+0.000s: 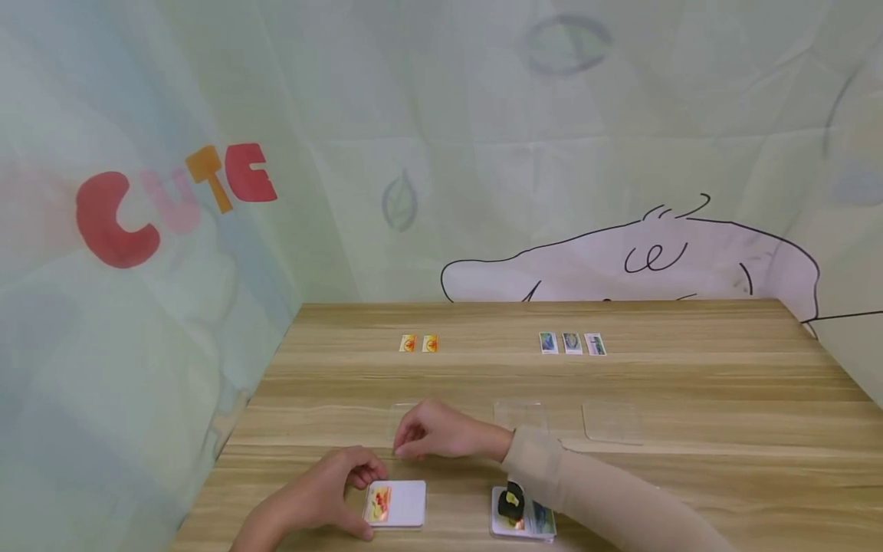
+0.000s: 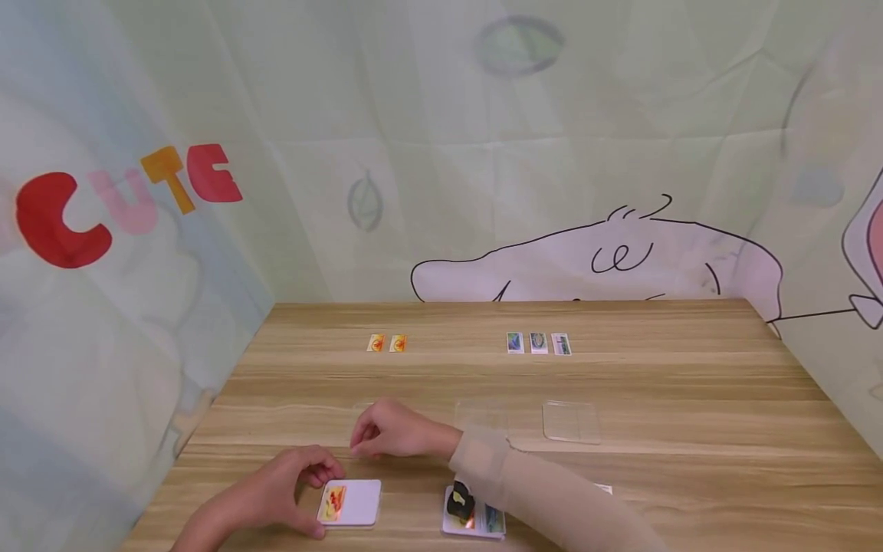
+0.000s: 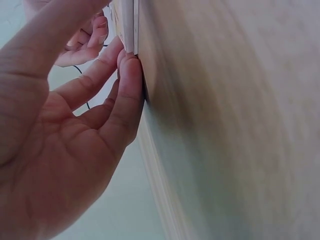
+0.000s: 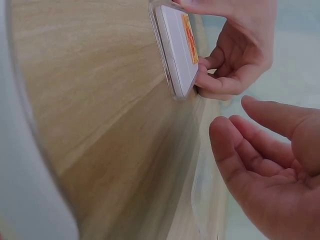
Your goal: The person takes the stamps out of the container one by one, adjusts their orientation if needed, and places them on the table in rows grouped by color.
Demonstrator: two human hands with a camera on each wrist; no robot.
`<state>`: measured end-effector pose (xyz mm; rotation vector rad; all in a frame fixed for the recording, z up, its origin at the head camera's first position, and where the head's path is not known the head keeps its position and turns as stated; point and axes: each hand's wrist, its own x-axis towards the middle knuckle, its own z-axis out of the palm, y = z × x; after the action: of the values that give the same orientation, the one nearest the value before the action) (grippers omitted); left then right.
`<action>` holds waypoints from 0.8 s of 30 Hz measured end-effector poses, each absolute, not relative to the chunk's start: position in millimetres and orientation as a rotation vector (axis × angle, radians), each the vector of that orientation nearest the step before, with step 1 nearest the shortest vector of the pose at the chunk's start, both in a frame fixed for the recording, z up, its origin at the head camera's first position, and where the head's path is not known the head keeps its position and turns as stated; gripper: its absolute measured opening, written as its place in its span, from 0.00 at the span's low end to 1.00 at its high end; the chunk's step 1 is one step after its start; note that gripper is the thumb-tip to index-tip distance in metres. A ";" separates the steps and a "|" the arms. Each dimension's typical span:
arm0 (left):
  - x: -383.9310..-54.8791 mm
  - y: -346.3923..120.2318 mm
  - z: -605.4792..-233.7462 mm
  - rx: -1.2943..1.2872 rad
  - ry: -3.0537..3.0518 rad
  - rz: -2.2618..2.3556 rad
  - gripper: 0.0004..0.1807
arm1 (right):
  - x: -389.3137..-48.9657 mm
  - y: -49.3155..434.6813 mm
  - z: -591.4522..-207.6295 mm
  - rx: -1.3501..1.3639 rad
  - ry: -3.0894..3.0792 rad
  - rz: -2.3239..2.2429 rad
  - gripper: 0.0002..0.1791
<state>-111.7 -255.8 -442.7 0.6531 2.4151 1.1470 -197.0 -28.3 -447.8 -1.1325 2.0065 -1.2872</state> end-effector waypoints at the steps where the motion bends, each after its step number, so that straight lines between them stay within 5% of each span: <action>1: -111.5 -256.0 -442.8 0.654 2.417 1.147 0.31 | -196.8 -29.0 -448.6 -1.134 2.007 -1.287 0.01; 24: -110.7 -255.7 -441.0 0.652 2.422 1.132 0.31 | -186.2 -39.1 -452.5 -1.137 2.050 -1.194 0.02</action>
<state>-110.7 -255.7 -441.0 0.6516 2.4223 1.1325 -186.2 -39.1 -452.5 -1.1366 2.0502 -1.1938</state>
